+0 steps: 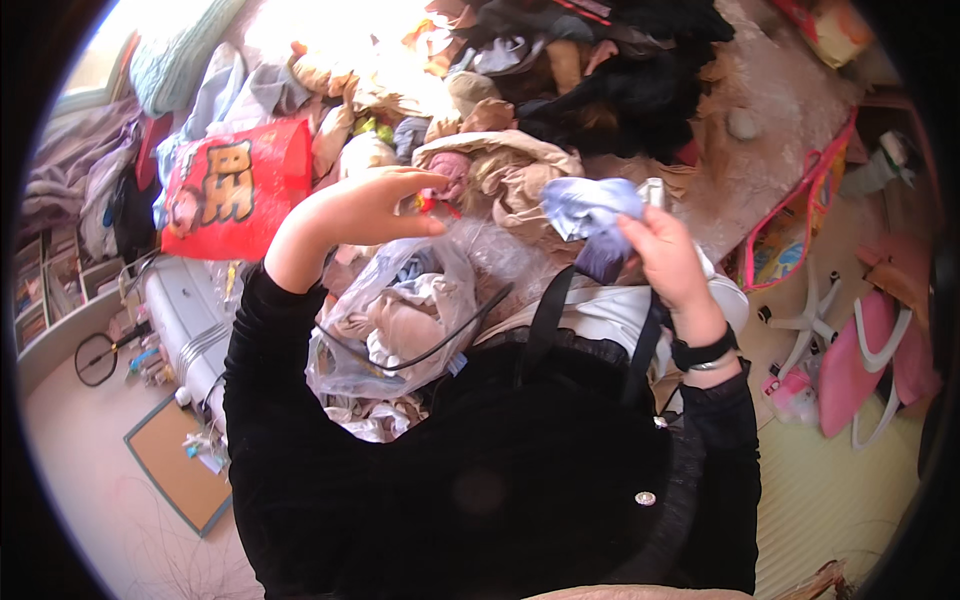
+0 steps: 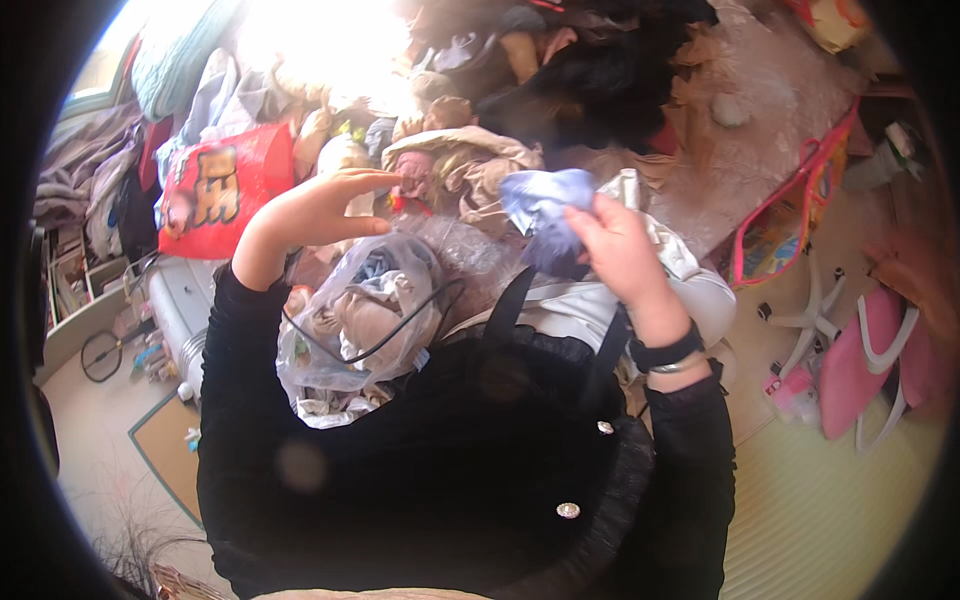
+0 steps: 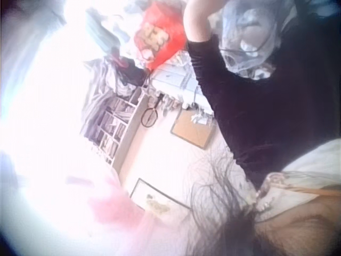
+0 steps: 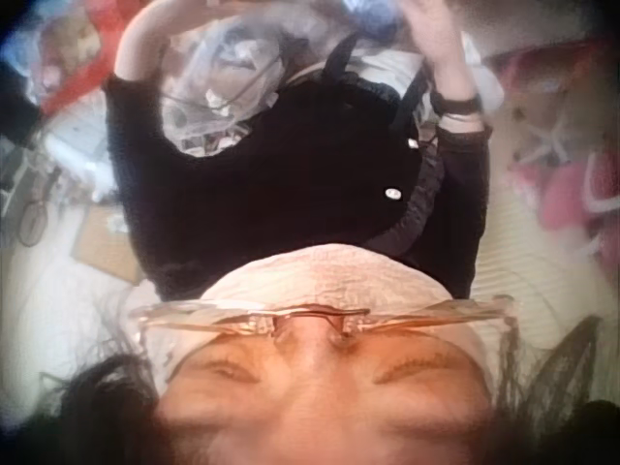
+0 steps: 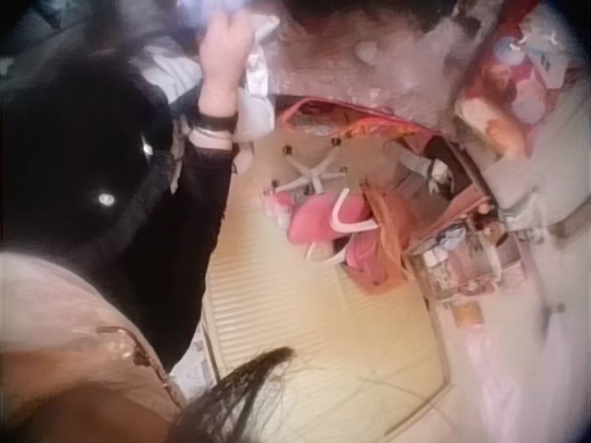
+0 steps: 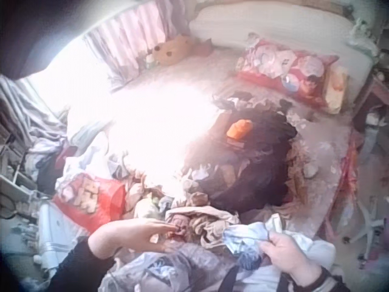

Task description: The person sits on the floor and sorts a pile of clothes by picking up items one at a time, unfolding them, and placing them into a pink mesh bag. The person handles various garments including socks, underwear, and shirts.

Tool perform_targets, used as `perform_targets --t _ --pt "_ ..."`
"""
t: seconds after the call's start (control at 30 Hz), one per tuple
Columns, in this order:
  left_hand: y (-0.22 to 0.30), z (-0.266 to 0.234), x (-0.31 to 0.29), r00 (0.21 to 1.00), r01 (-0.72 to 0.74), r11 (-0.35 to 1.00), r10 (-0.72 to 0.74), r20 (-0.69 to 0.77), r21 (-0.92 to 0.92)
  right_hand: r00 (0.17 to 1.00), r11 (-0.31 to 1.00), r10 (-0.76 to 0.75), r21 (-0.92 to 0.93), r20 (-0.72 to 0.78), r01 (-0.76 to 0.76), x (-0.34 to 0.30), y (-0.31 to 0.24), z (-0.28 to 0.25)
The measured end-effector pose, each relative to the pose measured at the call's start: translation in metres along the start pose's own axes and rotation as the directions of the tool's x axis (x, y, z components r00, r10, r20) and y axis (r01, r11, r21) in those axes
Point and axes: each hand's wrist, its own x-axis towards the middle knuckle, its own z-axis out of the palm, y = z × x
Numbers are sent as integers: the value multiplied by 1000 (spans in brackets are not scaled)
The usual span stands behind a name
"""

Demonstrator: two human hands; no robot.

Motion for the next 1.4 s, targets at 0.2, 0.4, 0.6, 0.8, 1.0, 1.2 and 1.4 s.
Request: perform_targets --t 0.2,0.4,0.6,0.8,1.0,1.2,1.4 --pt "90 -88 -49 931 -308 938 331 -152 158 793 656 -609 -553 13 513 2 -40 8" --pt "153 -134 -82 710 -423 835 546 -445 351 482 444 -806 -188 343 876 23 -79 76" --pt "81 -42 22 861 -93 996 86 -501 12 874 876 -482 -25 -60 481 53 -37 2" --pt "27 103 92 943 -80 970 149 -299 231 996 860 -73 -510 -53 36 39 41 -32" --pt "84 148 104 893 -422 867 448 -44 266 969 748 -229 -621 92 236 48 64 31" --pt "35 90 100 957 -29 966 101 -273 257 786 44 47 -788 616 615 -20 67 43" --pt "38 67 134 927 327 833 -189 -325 446 804 352 -256 -723 536 594 -24 7 37"
